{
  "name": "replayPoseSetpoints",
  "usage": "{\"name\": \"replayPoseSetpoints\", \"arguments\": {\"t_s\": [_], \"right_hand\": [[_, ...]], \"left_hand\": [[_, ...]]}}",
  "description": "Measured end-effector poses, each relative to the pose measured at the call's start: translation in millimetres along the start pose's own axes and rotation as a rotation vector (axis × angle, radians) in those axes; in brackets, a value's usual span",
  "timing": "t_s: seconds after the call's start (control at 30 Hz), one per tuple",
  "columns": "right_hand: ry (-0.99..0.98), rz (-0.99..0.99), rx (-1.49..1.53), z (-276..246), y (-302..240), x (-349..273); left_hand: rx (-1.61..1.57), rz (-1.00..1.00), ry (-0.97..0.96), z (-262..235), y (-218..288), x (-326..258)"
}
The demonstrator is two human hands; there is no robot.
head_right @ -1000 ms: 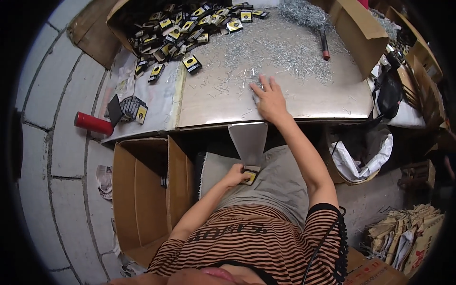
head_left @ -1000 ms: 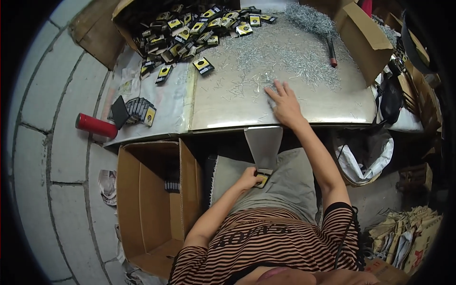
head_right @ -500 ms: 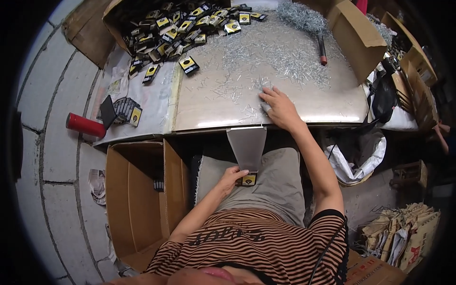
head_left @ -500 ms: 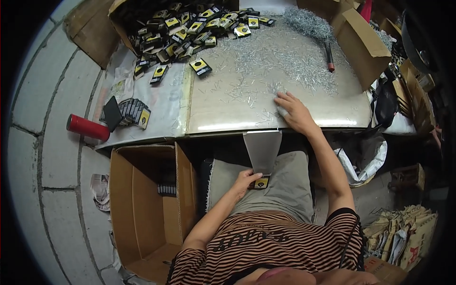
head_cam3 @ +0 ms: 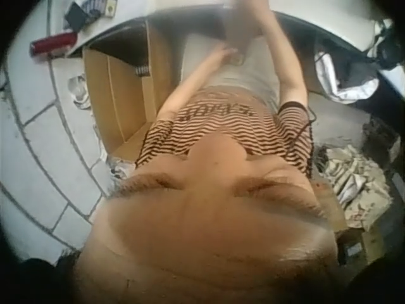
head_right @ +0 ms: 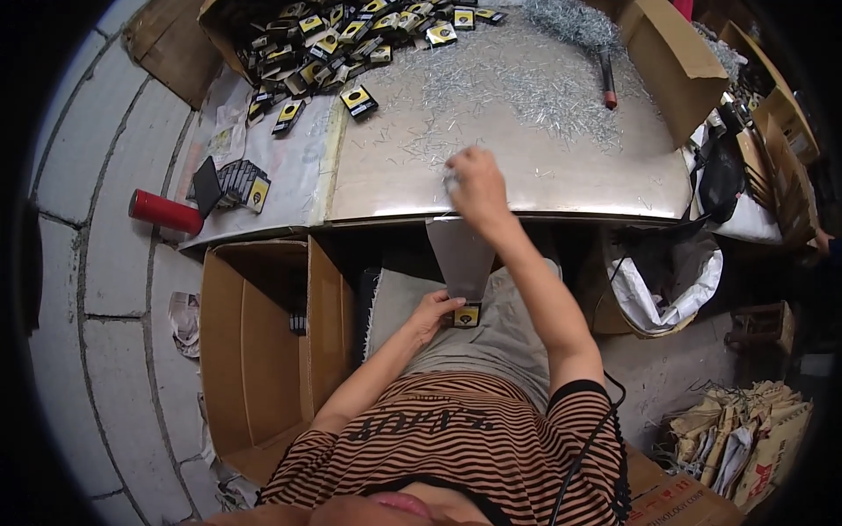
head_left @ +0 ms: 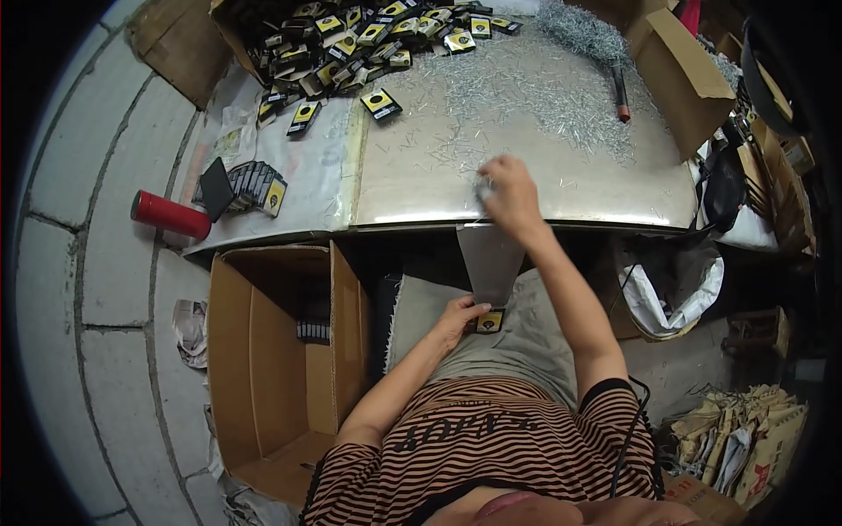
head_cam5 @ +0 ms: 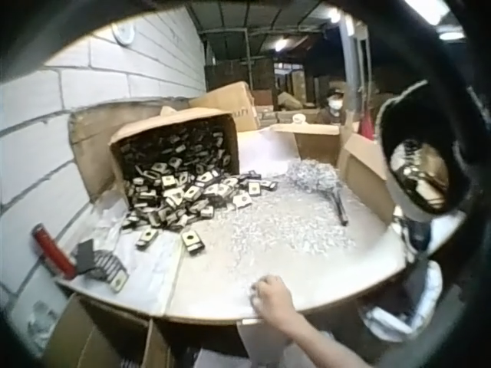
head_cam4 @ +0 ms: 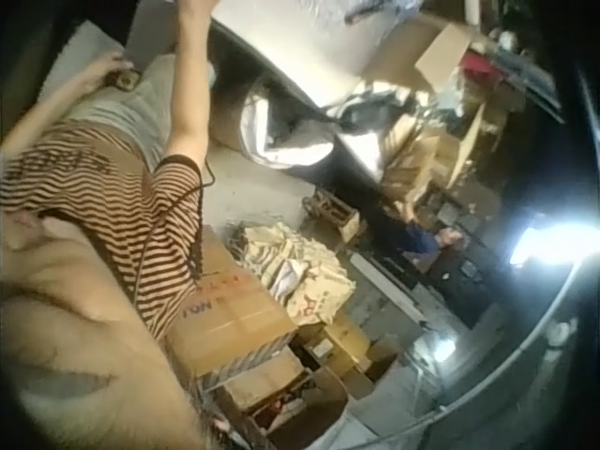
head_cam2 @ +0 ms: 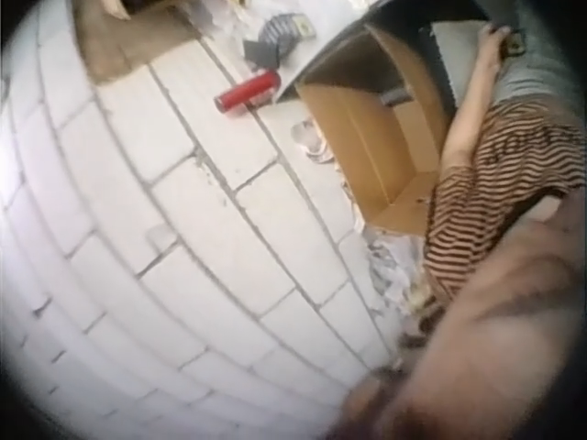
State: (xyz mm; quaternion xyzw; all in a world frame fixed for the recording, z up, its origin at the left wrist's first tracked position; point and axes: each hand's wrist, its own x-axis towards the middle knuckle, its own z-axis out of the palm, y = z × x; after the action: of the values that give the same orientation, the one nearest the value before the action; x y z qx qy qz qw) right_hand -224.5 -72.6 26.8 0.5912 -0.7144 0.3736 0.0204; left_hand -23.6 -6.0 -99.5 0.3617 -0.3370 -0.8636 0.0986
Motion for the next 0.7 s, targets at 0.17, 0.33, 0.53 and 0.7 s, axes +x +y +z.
{"name": "replayPoseSetpoints", "arguments": {"t_s": [0.17,0.33,0.53,0.7], "right_hand": [[0.059,0.039,0.440,-41,0,44],[0.023,0.208,0.420,-33,25,31],[-0.032,0.224,0.532,-29,27,2],[0.111,0.206,0.393,-28,41,-16]], "left_hand": [[-0.010,0.045,-0.002,-14,-13,8],[0.001,0.017,0.019,-14,-15,6],[-0.025,0.045,-0.025,-19,-15,5],[-0.030,0.015,-0.027,-8,1,-6]]}}
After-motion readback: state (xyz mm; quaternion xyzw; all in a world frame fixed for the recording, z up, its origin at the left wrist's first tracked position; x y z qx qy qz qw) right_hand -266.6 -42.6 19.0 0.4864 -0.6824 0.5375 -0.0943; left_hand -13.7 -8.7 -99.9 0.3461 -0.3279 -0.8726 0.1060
